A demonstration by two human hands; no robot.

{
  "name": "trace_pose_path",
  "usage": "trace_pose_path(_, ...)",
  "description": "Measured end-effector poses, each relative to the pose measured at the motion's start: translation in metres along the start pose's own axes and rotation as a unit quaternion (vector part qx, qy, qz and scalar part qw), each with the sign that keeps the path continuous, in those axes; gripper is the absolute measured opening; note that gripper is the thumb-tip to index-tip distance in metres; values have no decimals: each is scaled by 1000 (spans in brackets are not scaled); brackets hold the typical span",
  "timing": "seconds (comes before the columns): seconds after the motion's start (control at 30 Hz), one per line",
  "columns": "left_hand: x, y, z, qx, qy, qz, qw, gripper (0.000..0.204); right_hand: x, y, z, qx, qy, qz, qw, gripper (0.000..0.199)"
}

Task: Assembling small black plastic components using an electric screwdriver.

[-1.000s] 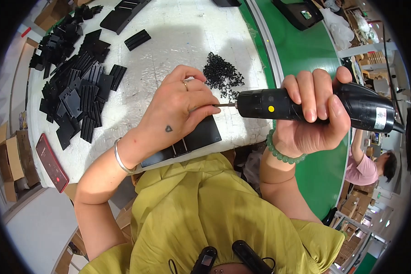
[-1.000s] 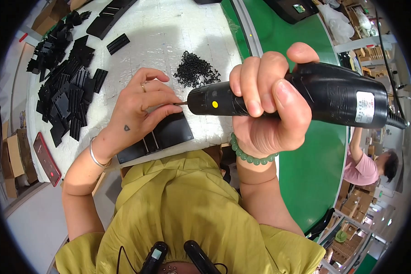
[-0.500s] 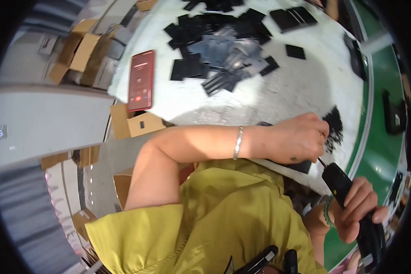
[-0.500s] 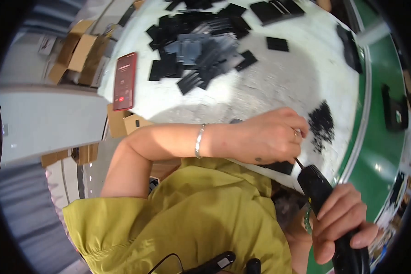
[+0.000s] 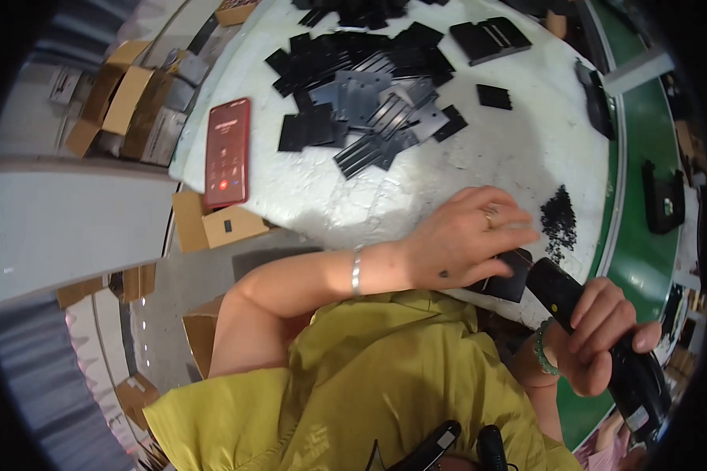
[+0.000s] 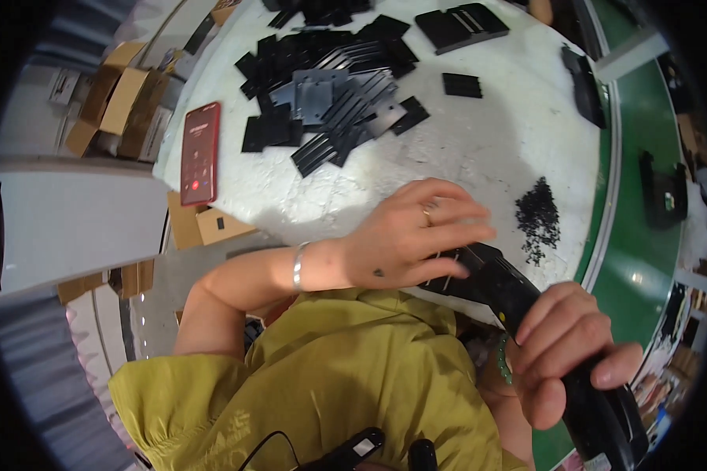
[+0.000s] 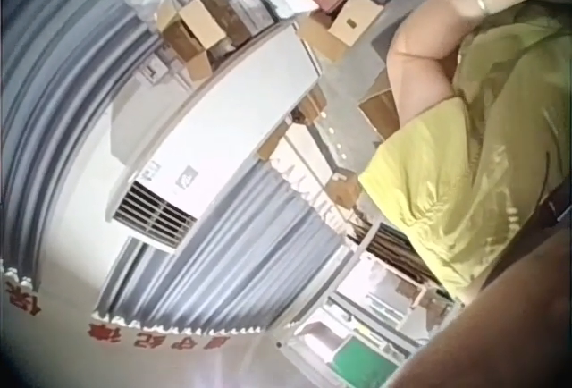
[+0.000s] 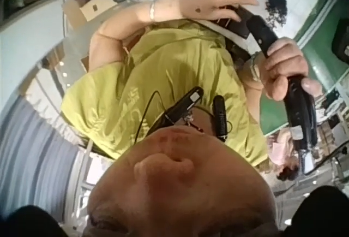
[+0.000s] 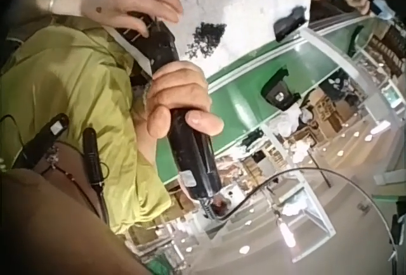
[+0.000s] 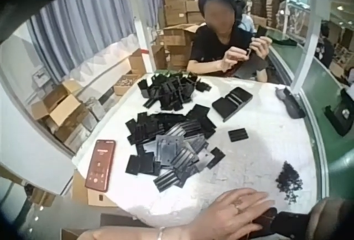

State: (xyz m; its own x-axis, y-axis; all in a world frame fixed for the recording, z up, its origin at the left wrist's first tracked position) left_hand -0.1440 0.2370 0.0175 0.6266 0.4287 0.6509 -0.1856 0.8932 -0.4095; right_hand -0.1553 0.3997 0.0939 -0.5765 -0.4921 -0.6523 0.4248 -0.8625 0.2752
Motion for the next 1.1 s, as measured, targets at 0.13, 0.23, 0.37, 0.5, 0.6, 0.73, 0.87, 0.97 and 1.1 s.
trace_pose_path(0.13,-28,-37,4,-2,-25,96,995,29,-2,-15,2,9,-13,-14,1000,34)
trace_pose_path(0.23,-64,-85,12,24,-70,270,960,21,-9,-25,-1,37,-24,-40,998,36)
trace_pose_path(0.37,-86,-133,13,39,-223,318,921,36,-10,-32,-4,56,-11,-37,998,36)
trace_pose_path(0.5,-95,-131,4,22,-273,325,905,45,-5,-32,-8,65,11,-20,998,35)
trace_pose_path(0.6,-100,-127,-2,53,-250,313,915,43,-4,-33,-9,72,21,-19,997,36)
trace_pose_path(0.73,-101,-118,2,129,-142,303,934,29,-11,-40,-13,101,21,-14,995,34)
trace_pose_path(0.87,-96,-120,4,194,-182,149,952,15,-8,-41,-14,115,36,-8,993,34)
trace_pose_path(0.97,-77,-111,10,232,-232,-90,940,21,-7,-39,-14,116,38,-14,992,34)
trace_pose_path(1.1,-47,-89,3,129,-322,-149,926,44,-5,-37,-14,122,38,-15,992,33)
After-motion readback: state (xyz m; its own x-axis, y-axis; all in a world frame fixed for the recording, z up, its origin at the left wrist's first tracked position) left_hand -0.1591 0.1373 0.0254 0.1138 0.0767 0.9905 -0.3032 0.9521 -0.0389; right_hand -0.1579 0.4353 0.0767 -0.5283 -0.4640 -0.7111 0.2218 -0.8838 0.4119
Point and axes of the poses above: each hand's wrist, its own z-axis towards the middle knuckle, its own y-axis out of the palm, x = y × z, the point moved 2 cm from there along z, towards the middle knuckle, and after that the axes turned 5 degrees about x, right-handed, at the moved point
